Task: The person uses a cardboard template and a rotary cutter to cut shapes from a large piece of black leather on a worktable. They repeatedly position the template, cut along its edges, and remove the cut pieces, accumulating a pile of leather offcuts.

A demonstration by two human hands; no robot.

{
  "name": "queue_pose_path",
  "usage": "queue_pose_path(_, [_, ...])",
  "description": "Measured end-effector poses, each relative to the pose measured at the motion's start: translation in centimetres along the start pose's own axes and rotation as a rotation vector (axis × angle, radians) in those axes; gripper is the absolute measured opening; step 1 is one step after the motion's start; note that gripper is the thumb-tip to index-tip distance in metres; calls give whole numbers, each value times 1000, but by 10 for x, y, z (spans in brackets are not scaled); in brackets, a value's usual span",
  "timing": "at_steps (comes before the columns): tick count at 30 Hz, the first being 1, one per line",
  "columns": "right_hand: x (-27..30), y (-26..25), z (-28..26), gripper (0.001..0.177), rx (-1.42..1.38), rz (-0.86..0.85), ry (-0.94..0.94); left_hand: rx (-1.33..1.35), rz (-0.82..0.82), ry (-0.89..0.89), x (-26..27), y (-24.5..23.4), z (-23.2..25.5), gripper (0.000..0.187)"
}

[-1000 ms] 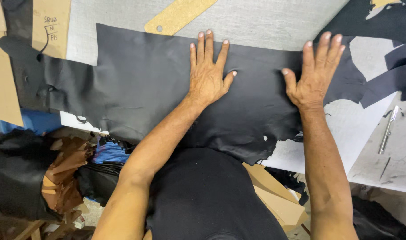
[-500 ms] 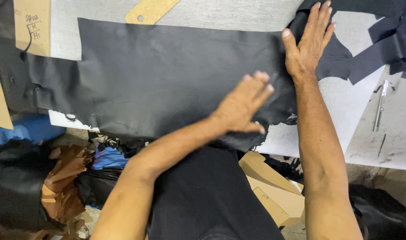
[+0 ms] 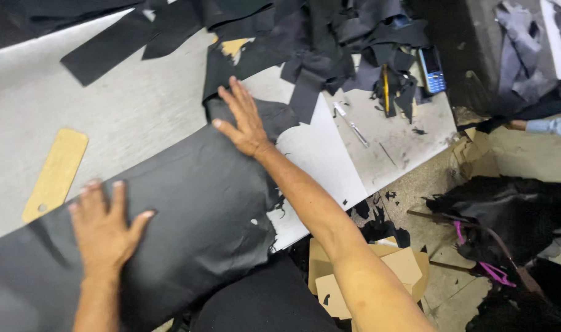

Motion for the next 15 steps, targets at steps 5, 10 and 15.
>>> queue_pose_path(5, [-5, -39, 29, 60, -627, -102, 93, -49, 1, -51, -19, 13, -71, 97])
queue_pose_path(10, [46, -237, 119, 39, 166, 503, 68, 1, 77, -11, -38, 19, -79, 91])
queue_pose_path(15, [121, -394, 228, 61, 682, 702, 527, -77, 90, -7, -23, 30, -93, 79])
Point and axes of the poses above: each hand's wrist, its own x-axis away from the middle knuckle, its own y-axis out of the palm, z = x × y, the point moved 3 cm from there along -x, towards the middle knuckle, and after that the axes turned 2 degrees about -x, right-handed, at the moved point
